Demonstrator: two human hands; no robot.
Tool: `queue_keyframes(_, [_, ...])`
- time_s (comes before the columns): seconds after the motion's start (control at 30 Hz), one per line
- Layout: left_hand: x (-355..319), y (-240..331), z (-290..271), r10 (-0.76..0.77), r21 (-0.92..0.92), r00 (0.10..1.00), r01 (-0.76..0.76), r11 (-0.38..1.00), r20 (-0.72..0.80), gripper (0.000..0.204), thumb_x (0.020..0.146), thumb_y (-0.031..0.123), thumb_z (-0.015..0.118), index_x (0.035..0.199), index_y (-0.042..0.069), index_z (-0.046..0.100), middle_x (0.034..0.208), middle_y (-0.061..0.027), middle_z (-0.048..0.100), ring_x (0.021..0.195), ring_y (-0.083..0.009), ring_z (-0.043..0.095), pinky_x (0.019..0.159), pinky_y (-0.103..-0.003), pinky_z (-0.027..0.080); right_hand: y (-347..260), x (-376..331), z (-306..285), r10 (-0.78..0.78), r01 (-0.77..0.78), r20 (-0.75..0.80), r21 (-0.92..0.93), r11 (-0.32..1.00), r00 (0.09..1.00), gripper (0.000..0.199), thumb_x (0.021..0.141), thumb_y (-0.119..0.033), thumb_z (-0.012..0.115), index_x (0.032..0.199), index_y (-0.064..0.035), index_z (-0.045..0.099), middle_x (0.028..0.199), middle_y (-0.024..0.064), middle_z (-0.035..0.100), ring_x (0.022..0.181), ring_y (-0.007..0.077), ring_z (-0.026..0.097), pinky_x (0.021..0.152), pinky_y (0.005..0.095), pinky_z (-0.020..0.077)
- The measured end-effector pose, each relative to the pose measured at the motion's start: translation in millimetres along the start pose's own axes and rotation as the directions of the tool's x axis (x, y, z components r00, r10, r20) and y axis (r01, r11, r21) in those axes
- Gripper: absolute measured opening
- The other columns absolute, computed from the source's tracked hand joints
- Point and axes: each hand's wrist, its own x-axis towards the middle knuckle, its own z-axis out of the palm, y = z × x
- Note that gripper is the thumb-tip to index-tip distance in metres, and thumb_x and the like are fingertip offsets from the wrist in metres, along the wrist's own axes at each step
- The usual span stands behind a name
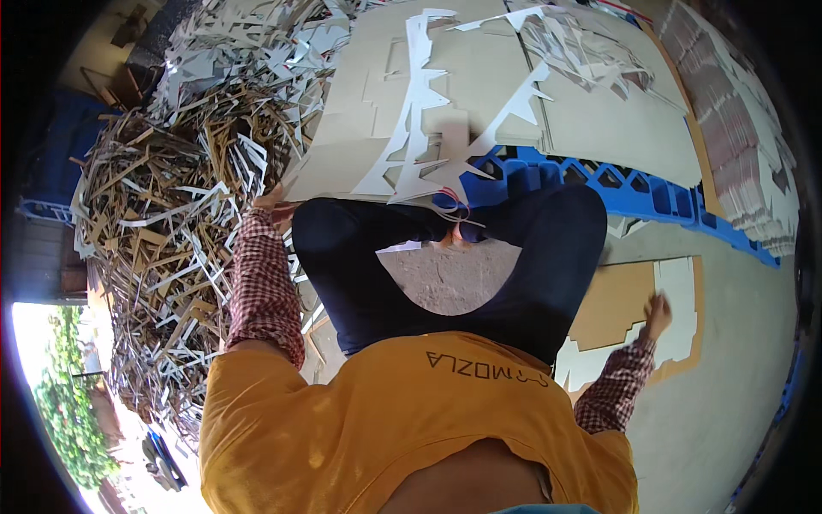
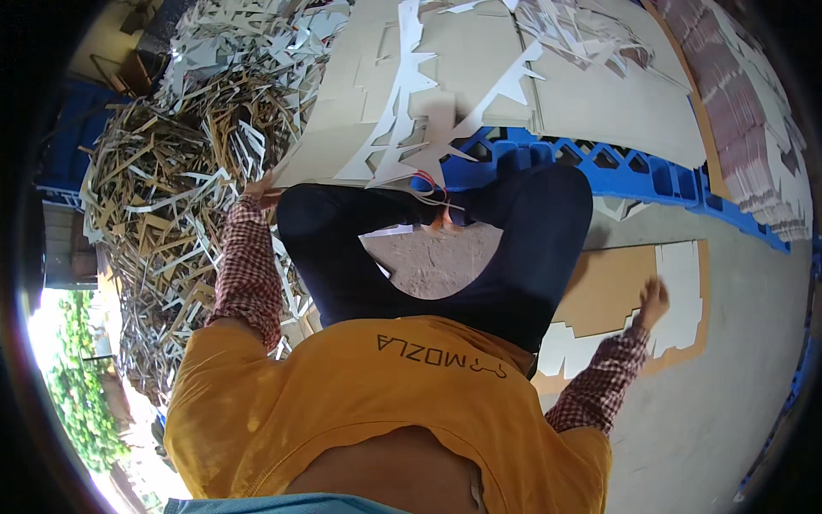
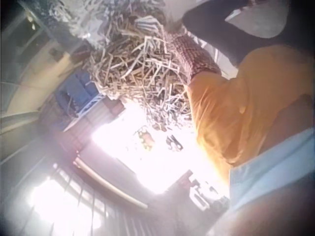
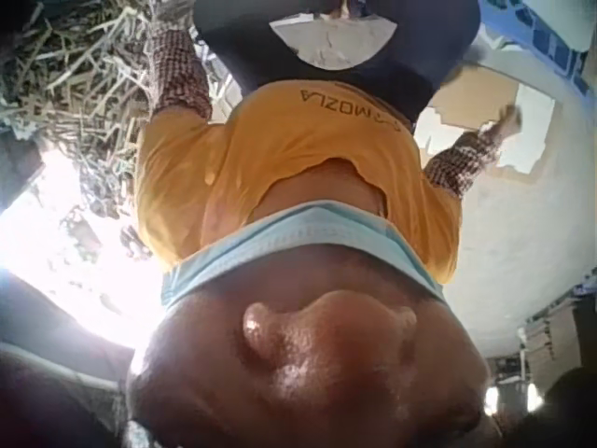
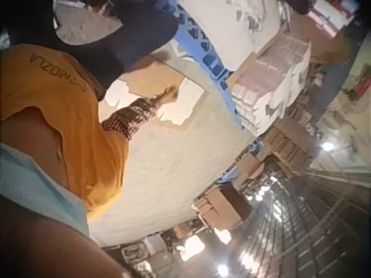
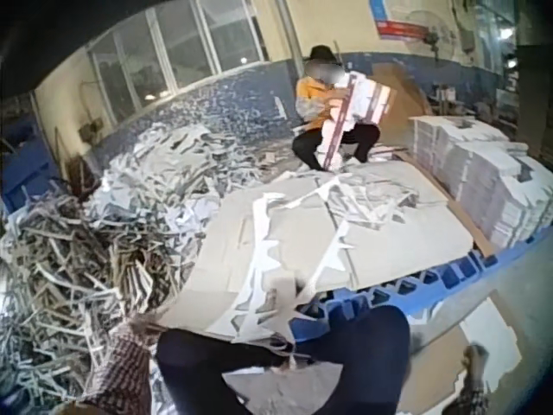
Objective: Picking up printed cardboard blanks, stripping away waste cutouts, and stacking or moving processed material sheets.
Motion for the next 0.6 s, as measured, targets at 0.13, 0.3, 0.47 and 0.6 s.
queue_keyframes(0.13, [-17.0, 21.1, 40.8, 0.056, -0.344, 0.993, -0.090, 0.935, -0.106, 0.029, 0.068, 0.011, 0.059, 0.091, -0.005, 0.053, 0.067, -0.0159, 0.058, 0.048, -0.0209, 0.056, 0.041, -0.029, 0.046, -204.3, -86.2, 191.4, -0.378, 0.336, 0.406, 0.174, 0.926, 0.832, 0.029, 0.079, -0.017, 0.049, 0.102, -0.0004, 0.049, 0.094, 0.0095, 0.056, 0.085, 0.0161, 0.054, 0.072, 0.0255, 0.0424])
queue_keyframes(0.3, [-102.4, 86.9, 77.5, 0.474, -0.299, 0.848, -0.528, 0.795, -0.236, 0.033, 0.068, 0.007, 0.057, 0.096, -0.005, 0.045, 0.059, -0.0122, 0.054, 0.040, -0.0184, 0.052, 0.035, -0.027, 0.044, -232.5, -230.8, 369.9, -0.448, 0.637, 0.891, 0.299, 0.710, 0.080, 0.048, 0.067, -0.020, 0.063, 0.107, -0.0008, 0.045, 0.106, 0.0138, 0.049, 0.097, 0.0210, 0.048, 0.078, 0.0298, 0.0392])
queue_keyframes(0.47, [-186.9, 107.8, 113.9, 0.651, -0.423, 0.723, -0.677, 0.603, -0.230, 0.029, 0.069, 0.004, 0.055, 0.091, -0.003, 0.039, 0.055, -0.0074, 0.049, 0.038, -0.0139, 0.049, 0.035, -0.024, 0.039, -178.7, -311.7, 433.5, -0.619, 0.928, 0.785, 0.241, 0.284, -0.015, 0.052, 0.066, -0.022, 0.061, 0.110, -0.0019, 0.041, 0.102, 0.0179, 0.048, 0.094, 0.0311, 0.047, 0.078, 0.0355, 0.0387])
queue_keyframes(0.6, [-226.1, 113.3, 120.8, 0.608, -0.715, 0.788, -0.368, 0.595, 0.100, 0.024, 0.078, 0.014, 0.051, 0.091, -0.003, 0.041, 0.068, -0.0159, 0.057, 0.052, -0.0181, 0.057, 0.044, -0.024, 0.045, -162.5, -280.9, 439.5, -0.589, 0.838, 0.790, 0.200, 0.508, 0.169, 0.022, 0.077, -0.008, 0.045, 0.098, 0.0000, 0.050, 0.082, 0.0180, 0.056, 0.074, 0.0319, 0.055, 0.064, 0.0360, 0.0440])
